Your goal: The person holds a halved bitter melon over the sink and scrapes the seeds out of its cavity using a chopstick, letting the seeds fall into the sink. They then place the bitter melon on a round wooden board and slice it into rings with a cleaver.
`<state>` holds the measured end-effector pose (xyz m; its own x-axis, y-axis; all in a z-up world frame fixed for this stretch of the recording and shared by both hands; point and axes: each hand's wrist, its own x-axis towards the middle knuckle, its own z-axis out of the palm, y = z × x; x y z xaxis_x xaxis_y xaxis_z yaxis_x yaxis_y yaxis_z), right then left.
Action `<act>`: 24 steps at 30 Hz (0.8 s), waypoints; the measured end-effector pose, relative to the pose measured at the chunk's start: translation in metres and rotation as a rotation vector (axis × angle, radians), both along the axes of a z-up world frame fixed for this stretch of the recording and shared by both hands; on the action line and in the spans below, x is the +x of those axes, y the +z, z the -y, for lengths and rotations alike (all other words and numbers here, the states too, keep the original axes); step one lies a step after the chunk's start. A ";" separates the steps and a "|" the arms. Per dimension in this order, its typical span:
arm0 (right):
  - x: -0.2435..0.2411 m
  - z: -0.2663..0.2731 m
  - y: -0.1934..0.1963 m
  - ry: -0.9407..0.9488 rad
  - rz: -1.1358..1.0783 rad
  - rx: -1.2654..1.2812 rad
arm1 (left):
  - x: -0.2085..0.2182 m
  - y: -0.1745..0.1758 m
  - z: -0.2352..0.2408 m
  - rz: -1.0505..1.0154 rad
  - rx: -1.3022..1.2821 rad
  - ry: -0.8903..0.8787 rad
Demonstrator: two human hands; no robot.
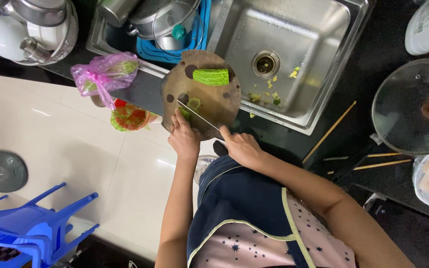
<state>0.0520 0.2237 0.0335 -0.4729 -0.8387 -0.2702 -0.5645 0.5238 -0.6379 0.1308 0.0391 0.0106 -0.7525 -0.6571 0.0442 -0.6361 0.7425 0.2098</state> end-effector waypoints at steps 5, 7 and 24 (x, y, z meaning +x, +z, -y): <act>0.013 -0.008 0.022 0.029 -0.166 -0.037 | 0.007 -0.012 0.000 0.005 -0.046 -0.026; 0.016 -0.010 0.022 0.037 -0.195 -0.023 | 0.003 -0.004 -0.001 -0.003 -0.065 -0.042; -0.001 0.043 -0.003 0.031 -0.007 -0.085 | -0.003 0.006 -0.007 -0.021 0.022 0.008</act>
<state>0.0514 0.1809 0.0307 -0.4484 -0.8725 -0.1941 -0.5843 0.4505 -0.6750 0.1283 0.0462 0.0165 -0.7463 -0.6640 0.0455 -0.6373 0.7326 0.2390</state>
